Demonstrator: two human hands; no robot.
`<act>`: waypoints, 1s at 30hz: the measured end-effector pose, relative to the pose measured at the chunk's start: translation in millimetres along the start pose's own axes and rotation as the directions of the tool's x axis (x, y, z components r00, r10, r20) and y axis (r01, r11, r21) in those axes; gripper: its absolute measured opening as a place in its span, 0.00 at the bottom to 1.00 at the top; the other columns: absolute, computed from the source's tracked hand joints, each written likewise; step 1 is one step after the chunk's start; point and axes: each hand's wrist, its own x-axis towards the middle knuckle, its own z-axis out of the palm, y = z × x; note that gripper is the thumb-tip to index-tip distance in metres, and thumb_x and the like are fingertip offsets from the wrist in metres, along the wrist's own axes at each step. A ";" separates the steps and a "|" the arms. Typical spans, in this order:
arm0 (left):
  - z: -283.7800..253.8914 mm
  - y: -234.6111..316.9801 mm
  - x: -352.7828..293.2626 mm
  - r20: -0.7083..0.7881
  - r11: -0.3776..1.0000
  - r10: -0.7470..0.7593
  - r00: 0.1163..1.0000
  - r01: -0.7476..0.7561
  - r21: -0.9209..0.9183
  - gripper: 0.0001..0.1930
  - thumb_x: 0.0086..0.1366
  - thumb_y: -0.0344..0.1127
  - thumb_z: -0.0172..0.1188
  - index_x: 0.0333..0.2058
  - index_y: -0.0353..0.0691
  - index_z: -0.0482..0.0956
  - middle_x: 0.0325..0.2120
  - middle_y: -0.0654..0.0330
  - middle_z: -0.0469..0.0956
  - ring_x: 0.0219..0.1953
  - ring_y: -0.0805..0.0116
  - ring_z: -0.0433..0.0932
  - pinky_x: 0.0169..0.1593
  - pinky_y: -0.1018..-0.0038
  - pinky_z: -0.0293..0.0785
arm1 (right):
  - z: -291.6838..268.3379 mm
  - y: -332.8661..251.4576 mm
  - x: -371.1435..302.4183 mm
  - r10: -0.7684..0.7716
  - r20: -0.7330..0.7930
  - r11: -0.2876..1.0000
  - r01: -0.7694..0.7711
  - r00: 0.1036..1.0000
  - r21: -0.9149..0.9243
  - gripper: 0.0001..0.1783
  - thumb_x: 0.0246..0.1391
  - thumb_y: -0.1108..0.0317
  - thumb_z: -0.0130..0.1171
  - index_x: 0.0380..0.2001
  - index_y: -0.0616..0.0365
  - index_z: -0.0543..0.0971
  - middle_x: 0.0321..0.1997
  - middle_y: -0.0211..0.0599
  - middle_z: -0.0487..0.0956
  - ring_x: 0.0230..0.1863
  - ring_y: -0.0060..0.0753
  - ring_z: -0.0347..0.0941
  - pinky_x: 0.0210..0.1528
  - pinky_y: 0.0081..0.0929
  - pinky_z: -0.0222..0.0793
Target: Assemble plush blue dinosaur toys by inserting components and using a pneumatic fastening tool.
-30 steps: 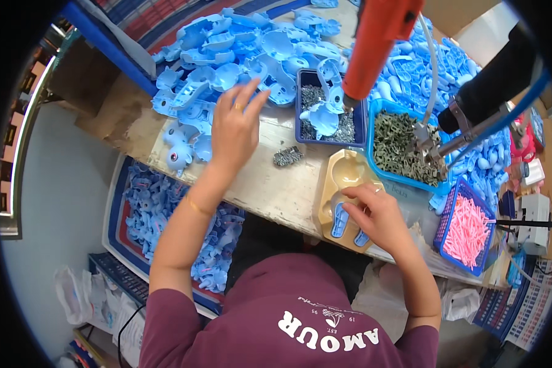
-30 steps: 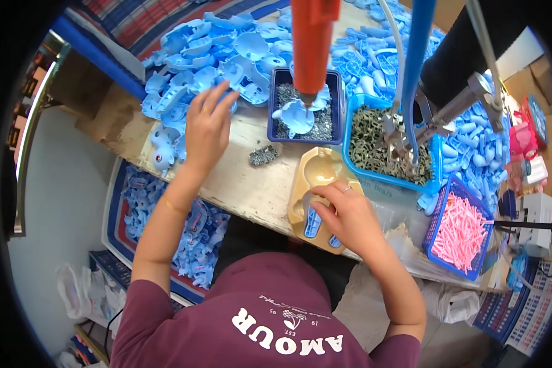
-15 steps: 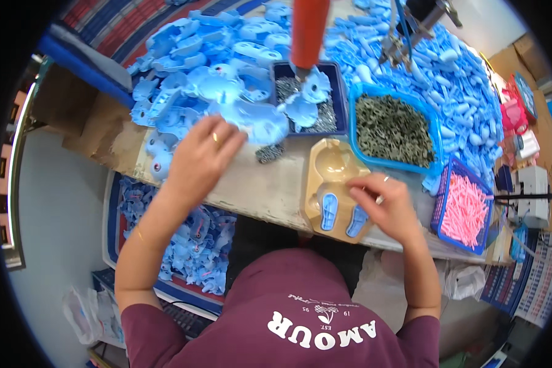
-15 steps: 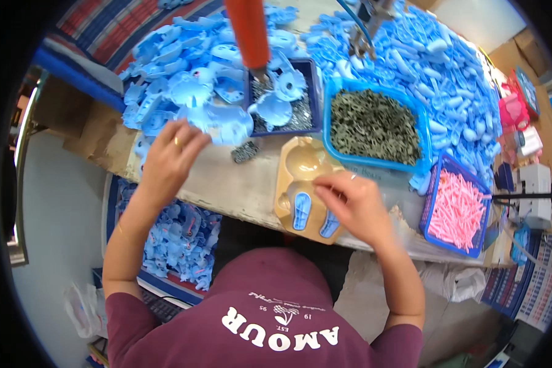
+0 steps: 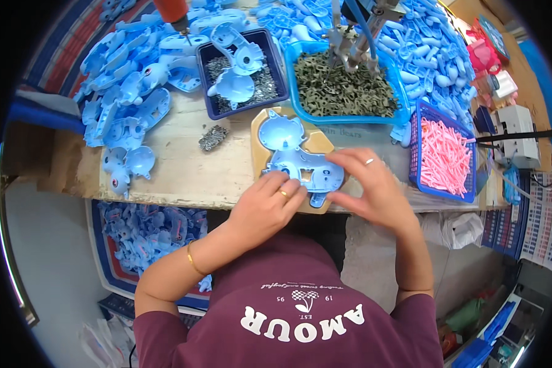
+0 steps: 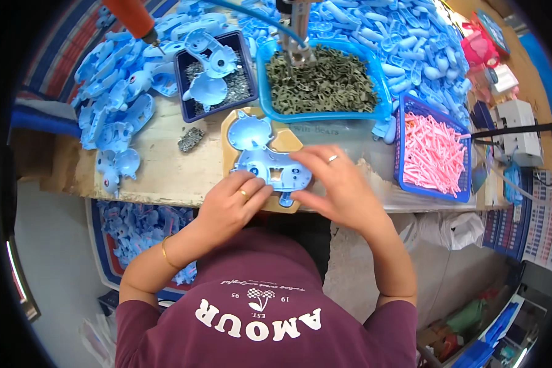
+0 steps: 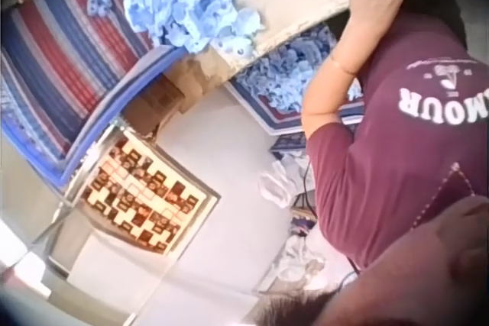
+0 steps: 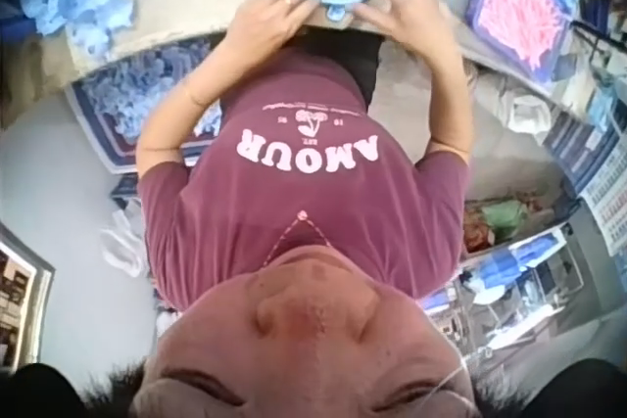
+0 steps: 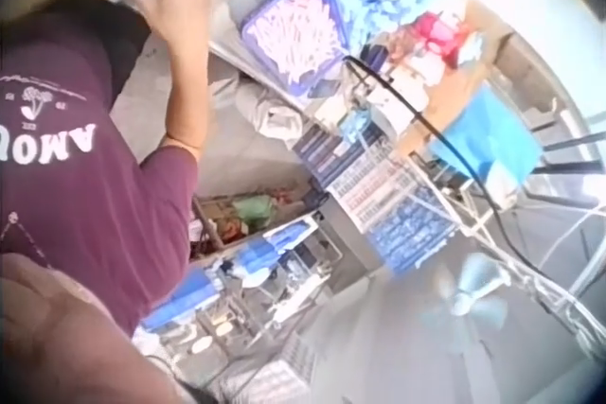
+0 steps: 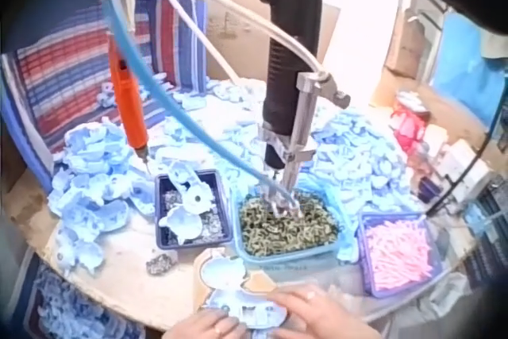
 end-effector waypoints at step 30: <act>8.0 -0.8 31.5 0.069 0.983 -0.165 0.984 0.169 -0.070 0.32 0.52 0.41 0.70 0.55 0.34 0.72 0.56 0.54 0.71 0.56 0.51 0.68 0.61 0.58 0.65 | -40.8 116.2 82.3 0.055 -0.442 0.941 -0.195 0.895 -0.277 0.14 0.54 0.71 0.62 0.45 0.57 0.80 0.40 0.43 0.80 0.37 0.41 0.78 0.40 0.33 0.74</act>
